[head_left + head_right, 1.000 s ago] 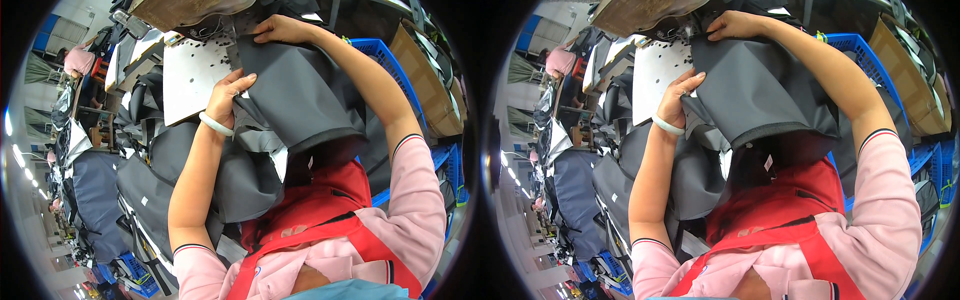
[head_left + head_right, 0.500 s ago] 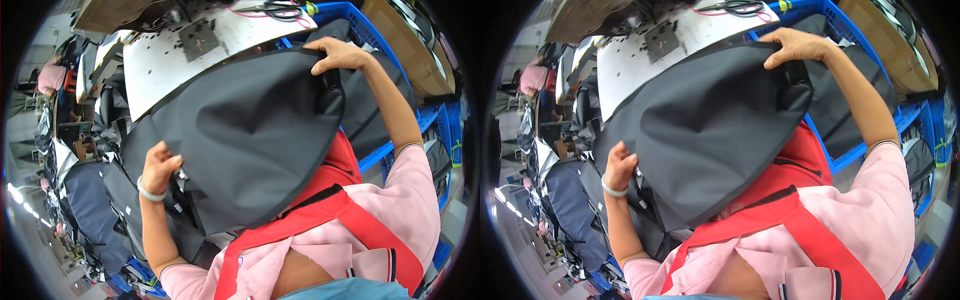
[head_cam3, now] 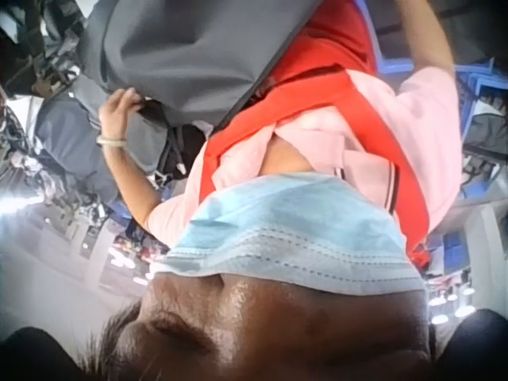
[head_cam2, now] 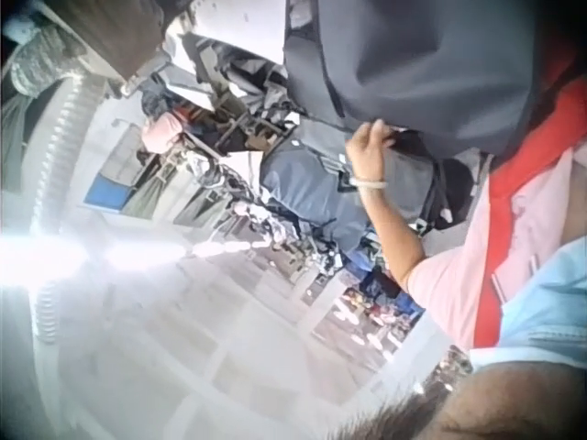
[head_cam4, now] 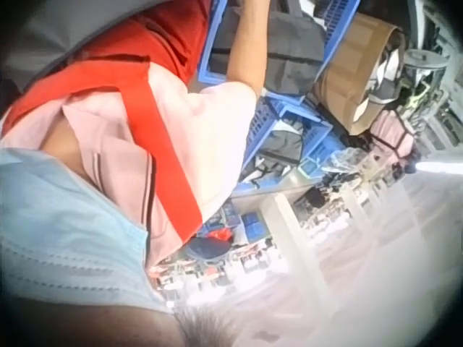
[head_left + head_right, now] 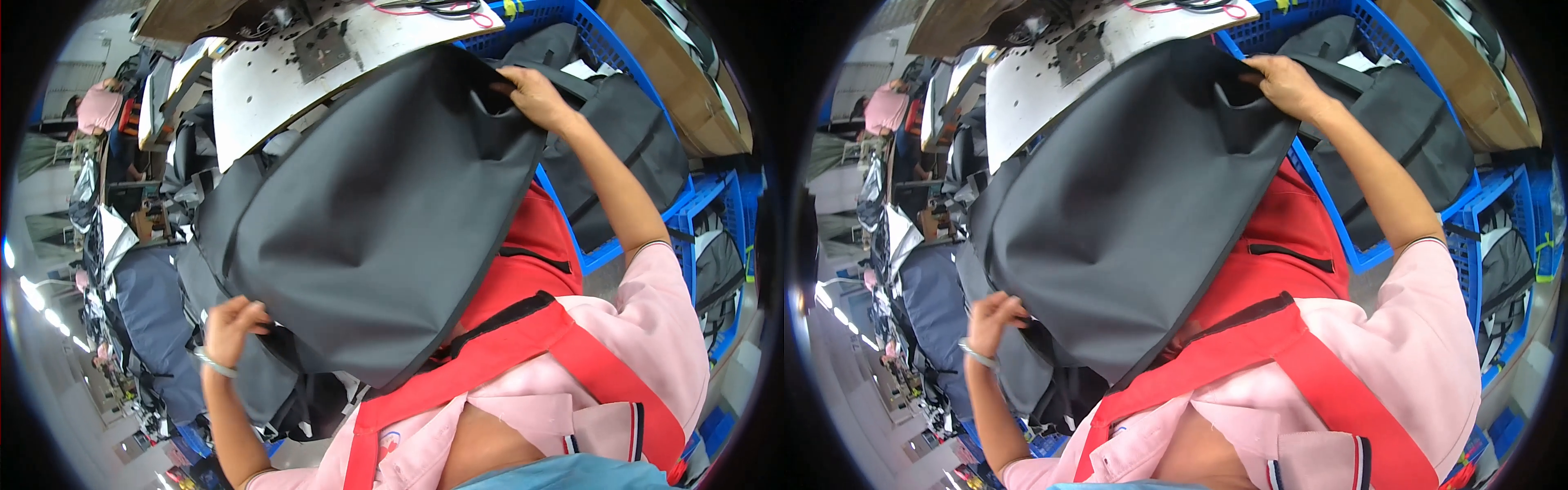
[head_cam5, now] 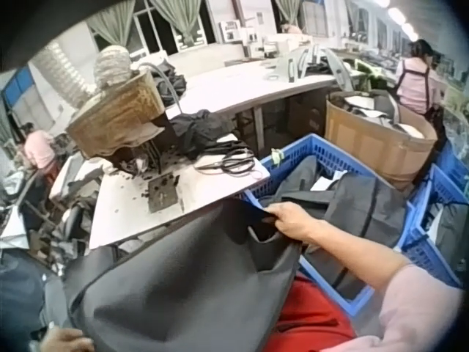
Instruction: The recorder is assembling and sewing black fabric components using an industrial sewing machine in a manufacturing facility.
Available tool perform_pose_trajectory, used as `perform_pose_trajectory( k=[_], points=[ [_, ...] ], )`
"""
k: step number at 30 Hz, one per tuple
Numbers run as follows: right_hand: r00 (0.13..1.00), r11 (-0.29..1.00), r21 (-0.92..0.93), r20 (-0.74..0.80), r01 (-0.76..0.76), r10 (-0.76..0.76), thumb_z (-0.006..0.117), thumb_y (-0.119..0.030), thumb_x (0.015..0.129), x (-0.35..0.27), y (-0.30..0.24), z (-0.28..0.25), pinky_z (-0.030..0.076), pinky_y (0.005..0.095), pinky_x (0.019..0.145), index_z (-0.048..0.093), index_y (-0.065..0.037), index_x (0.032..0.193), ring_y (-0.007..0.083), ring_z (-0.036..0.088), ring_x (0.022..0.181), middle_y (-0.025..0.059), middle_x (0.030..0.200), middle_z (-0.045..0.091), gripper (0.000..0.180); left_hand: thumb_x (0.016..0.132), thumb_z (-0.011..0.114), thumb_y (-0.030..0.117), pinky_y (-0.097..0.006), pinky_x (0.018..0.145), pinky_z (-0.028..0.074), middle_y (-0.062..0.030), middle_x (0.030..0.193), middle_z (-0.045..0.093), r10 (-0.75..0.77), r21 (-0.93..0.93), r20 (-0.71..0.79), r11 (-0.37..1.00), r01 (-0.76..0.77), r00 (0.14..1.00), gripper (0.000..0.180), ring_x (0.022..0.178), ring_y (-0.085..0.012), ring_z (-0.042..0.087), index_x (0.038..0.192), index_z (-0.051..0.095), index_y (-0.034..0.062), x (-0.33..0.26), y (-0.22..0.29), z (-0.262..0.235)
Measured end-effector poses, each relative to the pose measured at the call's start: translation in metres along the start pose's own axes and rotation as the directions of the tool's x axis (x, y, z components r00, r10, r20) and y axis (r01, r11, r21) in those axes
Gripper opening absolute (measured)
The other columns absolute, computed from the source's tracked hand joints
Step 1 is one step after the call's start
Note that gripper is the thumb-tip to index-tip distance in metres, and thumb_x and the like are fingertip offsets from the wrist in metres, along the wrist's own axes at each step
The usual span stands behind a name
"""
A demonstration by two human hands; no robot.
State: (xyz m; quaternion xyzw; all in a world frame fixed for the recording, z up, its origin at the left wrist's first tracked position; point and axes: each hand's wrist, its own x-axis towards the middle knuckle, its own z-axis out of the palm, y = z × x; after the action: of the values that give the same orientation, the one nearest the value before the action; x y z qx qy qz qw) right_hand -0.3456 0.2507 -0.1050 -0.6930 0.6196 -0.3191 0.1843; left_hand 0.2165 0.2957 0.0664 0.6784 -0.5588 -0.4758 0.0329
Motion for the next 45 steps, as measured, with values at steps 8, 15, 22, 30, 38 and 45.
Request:
perform_pose_trajectory(
  k=[8, 15, 22, 30, 38, 45],
  points=[
    [0.808, 0.644, -0.491, 0.302, 0.587, -0.506, 0.056, -0.007, 0.082, 0.058, -0.163, -0.017, 0.051, 0.0402, 0.08, 0.069, -0.01, 0.104, 0.0314, 0.065, 0.092, 0.0141, 0.098, 0.066, 0.025, 0.083, 0.064, 0.002, -0.032, 0.087, 0.049, -0.0176, 0.108, 0.066, 0.95, 0.769, 0.038, 0.171, -0.616, 0.31, 0.035, 0.098, -0.0256, 0.064, 0.118, 0.062, -0.0015, -0.047, 0.21, 0.056],
    [0.826, 0.789, -0.274, 0.317, 0.55, -0.466, 0.061, -0.01, 0.079, 0.069, -0.194, 0.044, 0.052, 0.0437, 0.078, 0.069, -0.002, 0.099, 0.0352, 0.066, 0.087, 0.0214, 0.087, 0.067, 0.023, 0.077, 0.071, 0.01, -0.04, 0.097, 0.046, -0.0257, 0.119, 0.061, 0.866, 0.564, 0.202, 0.279, -0.777, 0.458, 0.065, 0.111, -0.0369, 0.059, 0.136, 0.048, 0.0047, 0.094, 0.195, 0.106],
    [0.971, 0.942, 0.236, -0.084, 0.239, -0.225, 0.065, -0.019, 0.084, 0.066, -0.147, 0.052, 0.05, 0.0345, 0.08, 0.066, -0.004, 0.11, 0.0242, 0.063, 0.087, 0.0111, 0.092, 0.066, 0.03, 0.083, 0.067, 0.019, -0.039, 0.081, 0.05, -0.0204, 0.087, 0.069, 0.757, 0.421, -0.072, 0.613, -0.668, 0.649, 0.024, 0.087, -0.0368, 0.066, 0.099, 0.072, 0.0019, 0.151, 0.16, 0.098],
    [0.994, 0.797, 0.596, 0.1, -0.099, 0.048, 0.06, -0.027, 0.092, 0.085, -0.157, 0.073, 0.044, 0.0266, 0.074, 0.066, 0.001, 0.106, 0.0089, 0.053, 0.081, 0.0027, 0.085, 0.063, 0.032, 0.084, 0.068, 0.021, -0.033, 0.079, 0.051, -0.0171, 0.089, 0.071, 0.777, 0.411, -0.127, 0.607, -0.68, 0.617, 0.029, 0.084, -0.0253, 0.067, 0.103, 0.07, -0.0013, 0.17, 0.167, 0.077],
    [0.995, 0.784, 0.617, 0.099, -0.075, 0.016, 0.065, -0.029, 0.09, 0.115, -0.166, 0.051, 0.042, 0.0234, 0.073, 0.07, -0.001, 0.097, 0.0064, 0.052, 0.08, 0.0001, 0.081, 0.063, 0.03, 0.087, 0.07, 0.015, -0.022, 0.083, 0.047, -0.0025, 0.093, 0.071, 0.643, -0.165, 0.08, 0.762, -0.626, 0.762, 0.025, 0.086, -0.0073, 0.062, 0.107, 0.071, -0.0006, 0.187, 0.195, 0.051],
    [0.997, 0.646, 0.76, 0.05, -0.072, 0.052, 0.067, -0.027, 0.088, 0.163, -0.157, 0.051, 0.044, 0.0243, 0.077, 0.071, 0.002, 0.101, 0.0088, 0.057, 0.086, 0.0023, 0.09, 0.068, 0.032, 0.086, 0.071, 0.014, -0.022, 0.087, 0.045, -0.0039, 0.098, 0.07, 0.636, -0.225, 0.0, 0.752, -0.62, 0.771, 0.031, 0.089, -0.0096, 0.063, 0.112, 0.068, -0.0015, 0.216, 0.226, 0.036]
  ],
)
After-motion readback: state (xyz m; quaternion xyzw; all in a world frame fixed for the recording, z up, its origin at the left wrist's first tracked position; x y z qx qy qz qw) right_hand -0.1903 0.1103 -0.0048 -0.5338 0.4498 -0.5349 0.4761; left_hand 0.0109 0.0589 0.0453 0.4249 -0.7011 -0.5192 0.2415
